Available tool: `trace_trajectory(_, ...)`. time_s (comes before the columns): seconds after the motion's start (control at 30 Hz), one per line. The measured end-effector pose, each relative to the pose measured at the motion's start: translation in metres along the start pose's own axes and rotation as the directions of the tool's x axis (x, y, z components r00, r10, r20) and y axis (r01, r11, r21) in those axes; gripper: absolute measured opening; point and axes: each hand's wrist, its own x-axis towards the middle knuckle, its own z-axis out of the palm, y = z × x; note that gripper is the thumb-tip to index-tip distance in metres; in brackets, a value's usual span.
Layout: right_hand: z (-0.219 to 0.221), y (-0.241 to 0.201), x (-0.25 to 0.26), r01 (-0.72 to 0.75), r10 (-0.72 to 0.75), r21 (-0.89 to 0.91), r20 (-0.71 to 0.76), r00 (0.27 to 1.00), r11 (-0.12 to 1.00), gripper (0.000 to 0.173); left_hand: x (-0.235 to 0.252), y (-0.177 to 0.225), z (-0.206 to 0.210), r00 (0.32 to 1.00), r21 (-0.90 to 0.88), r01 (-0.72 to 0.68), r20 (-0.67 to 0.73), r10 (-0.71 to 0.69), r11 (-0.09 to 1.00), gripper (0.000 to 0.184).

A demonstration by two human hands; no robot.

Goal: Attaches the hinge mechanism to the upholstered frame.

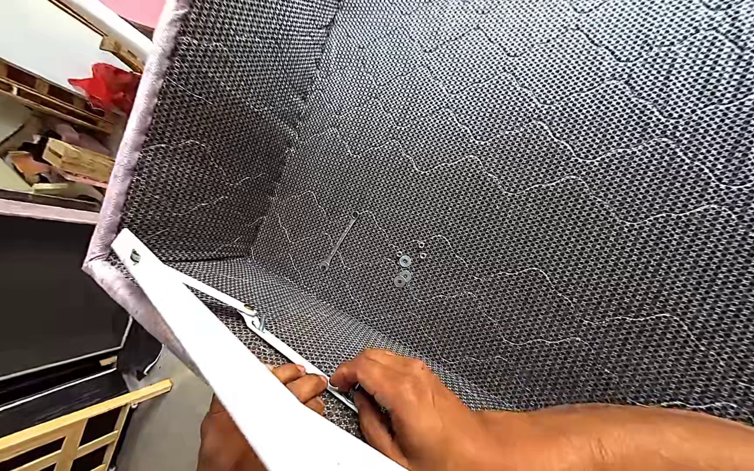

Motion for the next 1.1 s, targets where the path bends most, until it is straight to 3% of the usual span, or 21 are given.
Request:
trace_trajectory(0.2,0.005,0.004,0.002,0.094,-0.102,-0.101,-0.076,0.992,0.99,0.018,0.015,0.002,-0.003,0.98,0.124,-0.003,0.197,-0.021,0.992,0.025)
trace_trajectory(0.3,0.005,0.003,0.003,0.094,-0.105,-0.127,-0.085,0.991,0.987,0.016,0.018,0.003,-0.008,0.963,0.07,0.031,0.266,-0.049,0.997,0.026)
trace_trajectory(0.47,0.002,0.001,0.0,0.044,-0.047,-0.053,-0.06,0.997,0.998,0.025,0.014,0.001,-0.002,0.987,0.114,-0.052,0.154,0.034,0.992,0.027)
trace_trajectory(0.57,-0.011,0.007,0.001,-0.026,0.017,0.138,0.068,0.998,0.99,0.024,0.023,0.0,-0.004,0.989,0.078,-0.113,0.108,0.105,0.99,0.025)
trace_trajectory(0.63,-0.026,0.018,0.009,-0.018,-0.028,0.23,0.198,0.98,0.973,0.02,0.03,0.001,-0.011,0.982,0.068,-0.15,0.126,0.141,0.986,0.024)
trace_trajectory(0.77,-0.037,0.033,0.023,0.113,-0.17,0.188,0.324,0.931,0.976,0.019,0.033,0.0,-0.014,0.98,0.034,-0.159,0.13,0.153,0.987,0.026)
trace_trajectory(0.87,-0.04,0.037,0.032,0.102,-0.151,0.134,0.44,0.885,0.986,0.05,0.032,0.0,-0.014,0.978,0.026,-0.167,0.128,0.162,0.986,0.025)
trace_trajectory(0.93,-0.053,0.038,0.038,0.054,-0.124,0.155,0.481,0.868,0.986,0.059,0.034,-0.001,-0.015,0.978,0.025,-0.161,0.142,0.156,0.987,0.025)
trace_trajectory(1.03,-0.071,0.036,0.043,0.052,-0.119,0.139,0.53,0.839,0.989,0.029,0.034,0.001,-0.015,0.978,0.019,-0.151,0.147,0.147,0.988,0.025)
trace_trajectory(1.1,-0.07,0.033,0.044,0.025,-0.066,0.075,0.62,0.782,0.997,0.024,0.033,0.0,-0.015,0.977,0.016,-0.155,0.151,0.151,0.988,0.025)
